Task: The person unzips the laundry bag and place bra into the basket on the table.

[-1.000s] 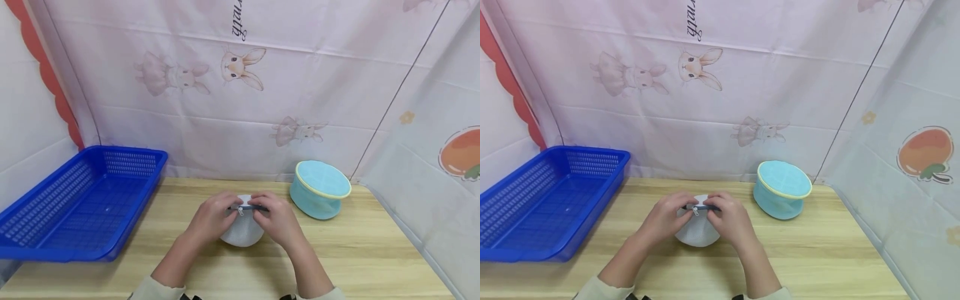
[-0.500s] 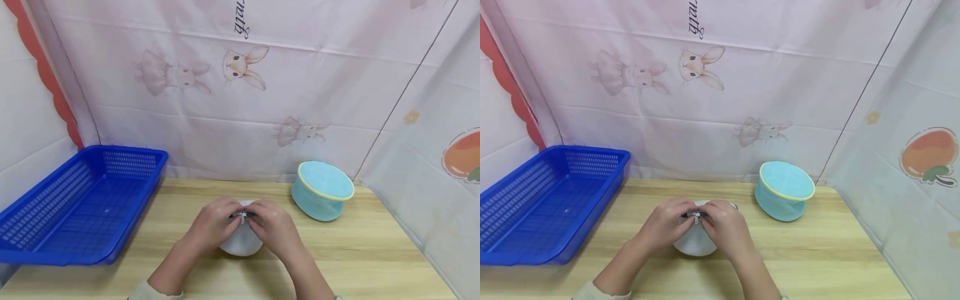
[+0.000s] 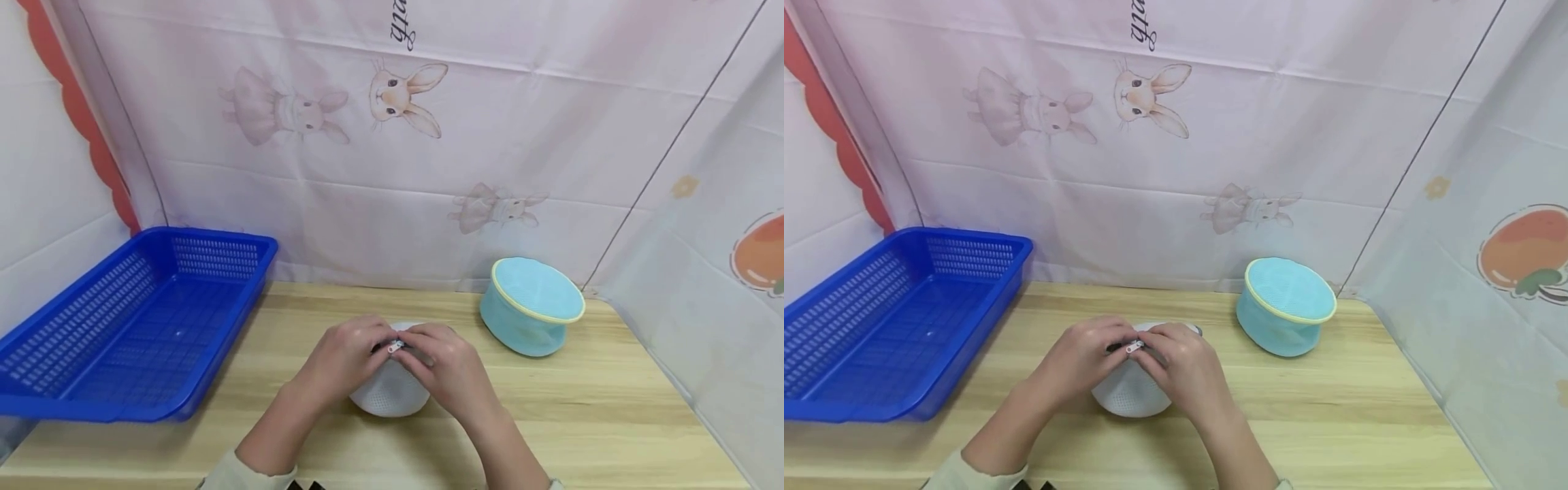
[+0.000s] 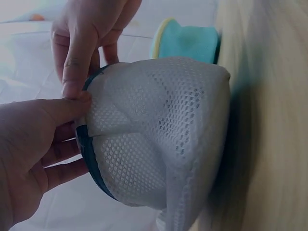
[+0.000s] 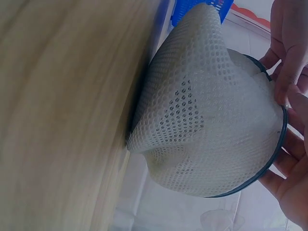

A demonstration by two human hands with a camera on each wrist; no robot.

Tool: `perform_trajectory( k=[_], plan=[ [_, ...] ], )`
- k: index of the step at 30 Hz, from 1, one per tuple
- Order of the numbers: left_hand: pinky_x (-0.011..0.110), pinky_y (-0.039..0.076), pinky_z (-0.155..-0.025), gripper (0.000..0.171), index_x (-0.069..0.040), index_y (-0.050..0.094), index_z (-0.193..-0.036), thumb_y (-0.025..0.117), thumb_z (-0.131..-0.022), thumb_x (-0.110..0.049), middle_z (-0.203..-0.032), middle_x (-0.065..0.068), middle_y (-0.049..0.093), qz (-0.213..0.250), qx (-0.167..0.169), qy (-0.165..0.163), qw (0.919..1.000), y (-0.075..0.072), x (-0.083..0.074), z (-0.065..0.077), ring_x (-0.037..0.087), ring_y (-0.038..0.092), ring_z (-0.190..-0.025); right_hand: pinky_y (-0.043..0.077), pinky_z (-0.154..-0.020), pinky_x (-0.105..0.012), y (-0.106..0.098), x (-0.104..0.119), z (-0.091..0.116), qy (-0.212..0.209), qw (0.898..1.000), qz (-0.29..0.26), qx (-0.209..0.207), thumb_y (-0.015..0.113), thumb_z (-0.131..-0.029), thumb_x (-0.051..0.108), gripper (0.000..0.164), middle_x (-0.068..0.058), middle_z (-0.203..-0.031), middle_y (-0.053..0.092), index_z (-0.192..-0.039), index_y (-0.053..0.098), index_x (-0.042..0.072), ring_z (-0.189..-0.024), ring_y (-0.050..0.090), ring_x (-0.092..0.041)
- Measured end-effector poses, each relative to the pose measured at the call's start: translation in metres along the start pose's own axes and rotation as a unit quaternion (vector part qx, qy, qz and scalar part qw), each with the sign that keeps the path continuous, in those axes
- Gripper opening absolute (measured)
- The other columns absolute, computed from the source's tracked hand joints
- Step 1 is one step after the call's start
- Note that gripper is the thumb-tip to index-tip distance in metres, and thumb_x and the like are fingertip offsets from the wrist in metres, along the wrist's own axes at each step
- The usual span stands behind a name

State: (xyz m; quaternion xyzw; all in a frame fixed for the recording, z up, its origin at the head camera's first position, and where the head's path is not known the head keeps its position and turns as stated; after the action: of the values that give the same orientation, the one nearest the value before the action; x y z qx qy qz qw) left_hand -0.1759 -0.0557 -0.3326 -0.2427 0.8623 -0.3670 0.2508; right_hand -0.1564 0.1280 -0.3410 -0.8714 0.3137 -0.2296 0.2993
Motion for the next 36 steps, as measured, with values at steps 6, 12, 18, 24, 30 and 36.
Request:
perform_trajectory(
  k=[6,12,18,24,30,36],
  plan=[
    [0.022,0.056,-0.066,0.008,-0.014,0.078,-0.092,0.078,-0.085,-0.018,-0.086,-0.007,0.070,-0.020,0.006,0.013,0.9997,-0.005,-0.004,-0.001,0.006,0.065,-0.078,0.057,-0.076,-0.024,0.000,0.003,-0.001,0.003,1.000,-0.015,-0.017,0.079,-0.083,0.022,0.016,0.003,-0.095,0.072,-0.095,0.078,0.011,-0.091,0.069,-0.012],
    [0.020,0.053,-0.061,0.005,-0.015,0.077,-0.084,0.078,-0.084,-0.020,-0.081,-0.008,0.069,-0.031,0.008,0.012,0.9994,-0.006,-0.005,0.000,0.005,0.062,-0.072,0.057,-0.077,-0.025,0.000,0.007,-0.001,0.010,1.000,-0.015,-0.015,0.077,-0.085,0.022,0.011,0.005,-0.092,0.073,-0.093,0.078,0.013,-0.090,0.069,-0.011],
    [0.019,0.052,-0.060,0.005,-0.016,0.077,-0.082,0.078,-0.084,-0.021,-0.081,-0.009,0.070,-0.022,0.001,-0.001,0.9998,-0.007,-0.005,0.001,0.004,0.063,-0.071,0.057,-0.078,-0.025,-0.001,0.010,0.000,0.007,1.000,-0.003,-0.014,0.074,-0.088,0.024,0.012,0.006,-0.093,0.073,-0.094,0.078,0.015,-0.090,0.069,-0.010],
    [0.025,0.057,-0.067,0.005,-0.015,0.077,-0.091,0.076,-0.087,-0.017,-0.090,-0.004,0.073,-0.020,0.011,0.007,0.9997,-0.009,-0.005,0.001,0.009,0.069,-0.081,0.058,-0.077,-0.026,0.000,0.009,0.001,0.010,1.000,0.002,-0.021,0.073,-0.088,0.020,0.011,0.005,-0.094,0.073,-0.096,0.078,0.014,-0.091,0.069,-0.011],
    [0.028,0.058,-0.070,0.009,-0.014,0.077,-0.096,0.074,-0.088,-0.016,-0.093,-0.003,0.074,-0.021,0.005,0.009,0.9997,-0.009,-0.006,0.001,0.011,0.069,-0.086,0.058,-0.075,-0.027,0.001,0.008,0.000,-0.020,0.999,0.022,-0.035,0.078,-0.078,0.010,0.022,0.000,-0.095,0.073,-0.100,0.077,0.010,-0.089,0.070,-0.014],
    [0.027,0.057,-0.074,0.009,-0.012,0.075,-0.097,0.071,-0.089,-0.011,-0.090,-0.003,0.070,-0.023,0.018,0.021,0.9994,-0.004,-0.009,0.001,0.011,0.067,-0.085,0.058,-0.072,-0.023,0.000,0.009,0.000,-0.011,0.999,0.030,-0.027,0.085,-0.075,0.014,0.021,0.002,-0.090,0.073,-0.094,0.078,0.010,-0.084,0.070,-0.011]
  ],
)
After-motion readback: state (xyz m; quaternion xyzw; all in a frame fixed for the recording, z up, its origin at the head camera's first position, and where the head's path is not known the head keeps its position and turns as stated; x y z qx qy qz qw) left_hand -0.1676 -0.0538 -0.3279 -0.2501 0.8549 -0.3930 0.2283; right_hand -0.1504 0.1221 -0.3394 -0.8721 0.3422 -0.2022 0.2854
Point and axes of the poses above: each hand's wrist, its own z-axis away from the middle knuckle, its own y-axis out of the palm, x = y × z, the point moved 1 cm from there along -z, towards the middle knuckle
